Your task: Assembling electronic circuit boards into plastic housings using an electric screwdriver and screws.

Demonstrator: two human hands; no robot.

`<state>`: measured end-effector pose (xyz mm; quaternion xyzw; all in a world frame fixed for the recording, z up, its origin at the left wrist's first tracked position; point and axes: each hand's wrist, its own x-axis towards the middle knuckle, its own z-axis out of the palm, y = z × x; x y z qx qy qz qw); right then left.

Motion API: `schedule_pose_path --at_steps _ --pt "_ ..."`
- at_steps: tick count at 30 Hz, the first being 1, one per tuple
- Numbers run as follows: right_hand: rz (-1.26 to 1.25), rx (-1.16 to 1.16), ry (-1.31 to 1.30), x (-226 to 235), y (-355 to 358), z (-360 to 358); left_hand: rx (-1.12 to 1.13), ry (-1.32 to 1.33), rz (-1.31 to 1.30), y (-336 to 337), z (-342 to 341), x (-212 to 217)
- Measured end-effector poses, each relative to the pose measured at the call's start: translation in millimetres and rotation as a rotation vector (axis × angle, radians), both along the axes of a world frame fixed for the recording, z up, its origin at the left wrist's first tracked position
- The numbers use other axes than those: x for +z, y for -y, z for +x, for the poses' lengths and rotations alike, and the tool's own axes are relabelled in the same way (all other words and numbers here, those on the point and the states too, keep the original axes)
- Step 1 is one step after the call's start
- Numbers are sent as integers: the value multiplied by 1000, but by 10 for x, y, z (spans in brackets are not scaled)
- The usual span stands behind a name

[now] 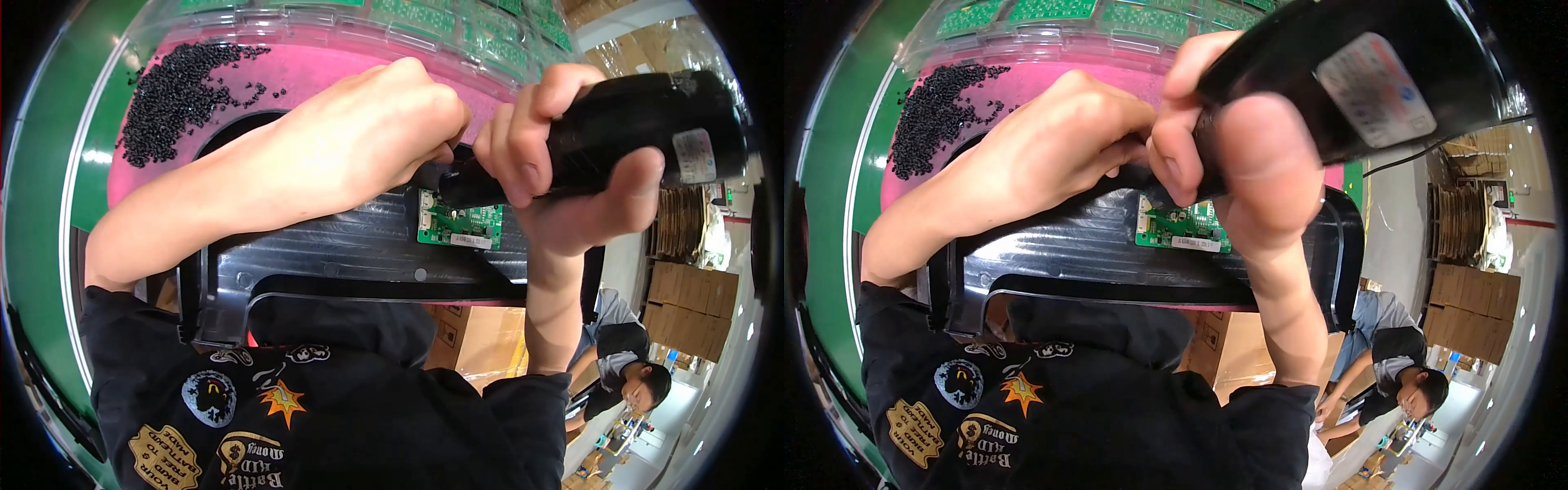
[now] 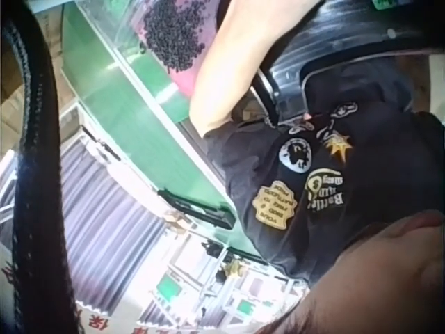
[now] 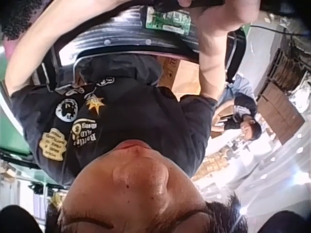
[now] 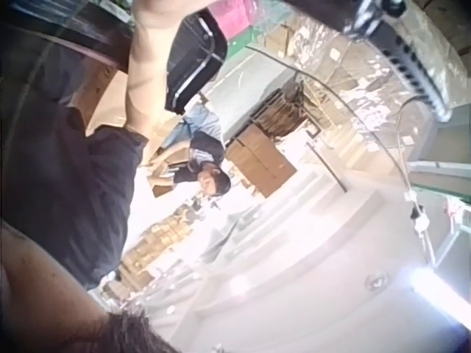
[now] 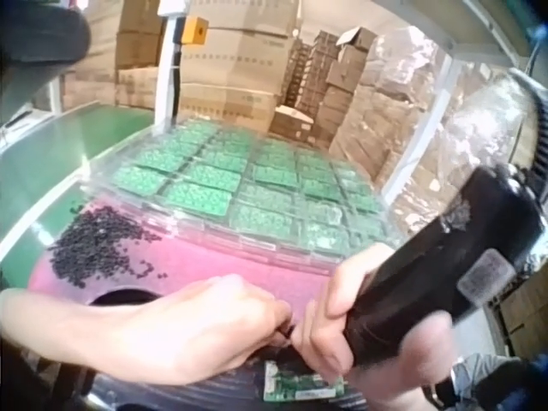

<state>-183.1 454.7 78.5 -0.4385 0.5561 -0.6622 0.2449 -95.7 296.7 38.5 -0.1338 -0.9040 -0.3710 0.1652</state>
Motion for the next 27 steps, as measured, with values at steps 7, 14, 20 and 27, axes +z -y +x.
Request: schedule_pose_path --at_steps 7,14,20,27 --pt "-340 -9 171 -8 -254 84 -24 -24 63 -27 -52 -12" --pt "-634 -129 112 303 -552 156 -225 54 45 -32 -18 107" --pt "-659 -126 111 321 -643 180 -323 11 144 -61 -62 20" --pt "-691 -100 141 331 -656 243 -342 -24 68 -79 -28 172"
